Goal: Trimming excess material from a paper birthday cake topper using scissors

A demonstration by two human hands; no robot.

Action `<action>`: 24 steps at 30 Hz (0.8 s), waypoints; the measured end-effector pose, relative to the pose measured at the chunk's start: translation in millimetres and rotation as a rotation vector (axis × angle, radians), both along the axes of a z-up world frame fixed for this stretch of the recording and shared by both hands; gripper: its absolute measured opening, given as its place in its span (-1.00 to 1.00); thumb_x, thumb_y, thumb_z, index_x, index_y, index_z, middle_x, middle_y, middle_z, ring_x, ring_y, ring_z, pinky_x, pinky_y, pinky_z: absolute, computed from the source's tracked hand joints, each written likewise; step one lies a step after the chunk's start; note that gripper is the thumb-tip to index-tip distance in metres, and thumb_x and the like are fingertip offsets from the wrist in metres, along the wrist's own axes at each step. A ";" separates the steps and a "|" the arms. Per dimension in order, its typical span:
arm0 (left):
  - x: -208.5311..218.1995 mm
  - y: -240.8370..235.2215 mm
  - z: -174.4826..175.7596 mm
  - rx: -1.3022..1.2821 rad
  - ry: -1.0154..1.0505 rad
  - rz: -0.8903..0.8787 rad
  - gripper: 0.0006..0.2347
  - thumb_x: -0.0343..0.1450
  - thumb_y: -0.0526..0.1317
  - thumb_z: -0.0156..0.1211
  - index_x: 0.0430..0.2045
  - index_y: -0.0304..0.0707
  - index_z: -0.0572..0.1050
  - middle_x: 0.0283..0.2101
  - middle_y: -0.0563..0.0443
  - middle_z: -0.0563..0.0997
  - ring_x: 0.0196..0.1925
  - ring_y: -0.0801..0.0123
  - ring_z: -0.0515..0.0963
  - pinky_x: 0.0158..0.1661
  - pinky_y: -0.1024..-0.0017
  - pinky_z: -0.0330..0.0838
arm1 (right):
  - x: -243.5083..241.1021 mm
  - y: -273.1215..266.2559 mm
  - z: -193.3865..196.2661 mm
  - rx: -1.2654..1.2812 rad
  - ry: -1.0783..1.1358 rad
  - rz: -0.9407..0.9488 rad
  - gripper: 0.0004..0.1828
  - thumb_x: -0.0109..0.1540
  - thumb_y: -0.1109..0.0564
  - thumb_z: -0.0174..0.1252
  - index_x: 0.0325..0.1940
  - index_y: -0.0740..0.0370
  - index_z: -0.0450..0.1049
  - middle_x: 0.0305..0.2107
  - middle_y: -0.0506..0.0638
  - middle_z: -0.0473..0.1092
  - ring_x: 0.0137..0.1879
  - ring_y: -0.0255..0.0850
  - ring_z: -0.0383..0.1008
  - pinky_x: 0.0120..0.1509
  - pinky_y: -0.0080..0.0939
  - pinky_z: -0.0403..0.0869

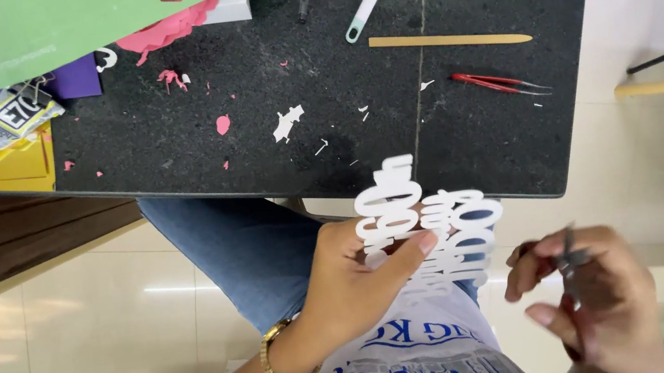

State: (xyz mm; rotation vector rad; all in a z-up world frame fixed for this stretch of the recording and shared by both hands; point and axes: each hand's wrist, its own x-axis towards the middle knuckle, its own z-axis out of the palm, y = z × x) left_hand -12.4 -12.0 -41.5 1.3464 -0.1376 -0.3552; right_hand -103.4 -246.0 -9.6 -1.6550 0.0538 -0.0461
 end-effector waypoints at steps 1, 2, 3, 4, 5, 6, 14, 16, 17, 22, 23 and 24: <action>0.1 1.5 2.1 0.017 0.006 -0.005 -0.95 0.44 -0.26 0.33 -0.36 -0.21 0.65 -0.40 0.30 0.60 -0.31 0.69 0.46 -0.28 0.58 0.39 | -5.3 1.5 5.9 -0.084 0.116 -0.015 -0.39 0.00 0.16 0.44 0.08 0.19 0.38 -0.38 0.09 0.54 -0.33 -0.17 0.63 -0.09 -0.23 0.59; 0.2 3.1 4.1 0.033 0.011 -0.010 -0.94 0.43 -0.26 0.34 -0.32 -0.22 0.67 -0.33 0.25 0.69 -0.27 0.69 0.54 -0.25 0.59 0.45 | -10.5 3.1 11.8 -0.169 0.232 -0.029 -0.37 -0.12 0.23 0.50 0.03 0.27 0.50 -0.36 0.07 0.59 -0.32 -0.22 0.63 -0.05 -0.24 0.58; 1.0 4.0 8.0 0.033 0.014 -0.011 -0.94 0.43 -0.26 0.34 -0.32 -0.22 0.67 -0.33 0.25 0.69 -0.27 0.69 0.54 -0.25 0.59 0.45 | -5.9 7.2 17.5 -0.169 0.234 -0.031 -0.37 -0.12 0.23 0.50 0.03 0.27 0.50 -0.36 0.07 0.59 -0.32 -0.22 0.63 -0.05 -0.24 0.58; 1.8 5.1 11.9 0.028 -0.002 -0.027 -0.92 0.44 -0.26 0.32 -0.28 -0.21 0.68 -0.23 0.18 0.72 -0.18 0.62 0.61 -0.15 0.57 0.50 | -1.2 11.5 23.2 -0.312 0.278 0.000 -0.38 -0.16 0.15 0.53 -0.03 0.23 0.57 -0.45 0.02 0.61 -0.40 -0.27 0.60 -0.13 -0.29 0.57; 2.5 6.1 15.9 0.022 -0.018 -0.043 -0.90 0.45 -0.25 0.29 -0.25 -0.19 0.69 -0.14 0.10 0.75 -0.09 0.55 0.68 -0.06 0.56 0.56 | 3.6 15.6 29.1 -0.454 0.322 0.032 -0.39 -0.20 0.06 0.56 -0.09 0.20 0.64 -0.54 -0.04 0.63 -0.48 -0.33 0.56 -0.20 -0.34 0.56; 1.2 6.5 16.6 0.022 -0.015 -0.044 -0.90 0.45 -0.25 0.29 -0.25 -0.19 0.69 -0.14 0.10 0.75 -0.09 0.55 0.68 -0.06 0.56 0.56 | 3.3 15.5 26.6 -0.454 0.325 0.031 -0.39 -0.20 0.06 0.56 -0.09 0.20 0.64 -0.54 -0.04 0.63 -0.48 -0.33 0.56 -0.20 -0.34 0.56; -2.9 8.2 15.0 0.095 -0.130 0.048 -0.90 0.38 -0.28 0.38 -0.30 -0.26 0.64 -0.17 0.01 0.74 -0.15 0.40 0.72 -0.11 0.50 0.62 | 2.9 20.6 18.5 -0.612 0.325 0.090 -0.47 -0.20 -0.07 0.60 -0.21 0.11 0.65 -0.50 -0.18 0.65 -0.48 -0.41 0.47 -0.23 -0.41 0.57; -3.6 8.4 15.9 0.106 -0.124 0.058 -0.90 0.37 -0.28 0.39 -0.31 -0.25 0.64 -0.16 0.02 0.74 -0.15 0.43 0.72 -0.12 0.52 0.61 | 1.6 19.0 17.4 -0.579 0.364 0.091 -0.47 -0.20 -0.07 0.61 -0.22 0.12 0.67 -0.50 -0.15 0.67 -0.46 -0.41 0.52 -0.21 -0.40 0.60; -3.8 8.6 16.2 0.118 -0.122 0.073 -0.90 0.37 -0.29 0.40 -0.31 -0.24 0.64 -0.16 0.02 0.74 -0.15 0.45 0.72 -0.12 0.54 0.61 | 1.3 18.2 16.6 -0.546 0.398 0.093 -0.47 -0.21 -0.07 0.61 -0.22 0.12 0.69 -0.50 -0.13 0.69 -0.44 -0.40 0.57 -0.19 -0.39 0.63; -3.3 9.0 19.8 0.113 -0.106 0.088 -0.92 0.36 -0.30 0.40 -0.36 -0.24 0.63 -0.18 0.05 0.73 -0.24 0.49 0.68 -0.20 0.54 0.59 | -4.0 19.0 9.9 -0.435 0.390 0.067 -0.47 -0.22 0.00 0.62 -0.22 0.17 0.68 -0.59 -0.11 0.58 -0.49 -0.39 0.46 -0.27 -0.40 0.57; -3.9 8.9 19.8 0.118 -0.104 0.098 -0.93 0.35 -0.31 0.41 -0.39 -0.23 0.62 -0.19 0.07 0.73 -0.32 0.55 0.65 -0.28 0.57 0.56 | -5.6 18.8 8.4 -0.400 0.371 0.051 -0.48 -0.21 0.01 0.61 -0.22 0.18 0.66 -0.60 -0.11 0.56 -0.50 -0.39 0.46 -0.29 -0.42 0.53; -3.9 8.7 20.8 0.118 -0.099 0.098 -0.93 0.35 -0.31 0.41 -0.39 -0.23 0.62 -0.19 0.07 0.73 -0.32 0.55 0.65 -0.28 0.57 0.56 | -5.6 19.4 8.8 -0.400 0.375 0.053 -0.48 -0.21 0.01 0.61 -0.22 0.18 0.66 -0.60 -0.11 0.56 -0.50 -0.39 0.46 -0.29 -0.42 0.53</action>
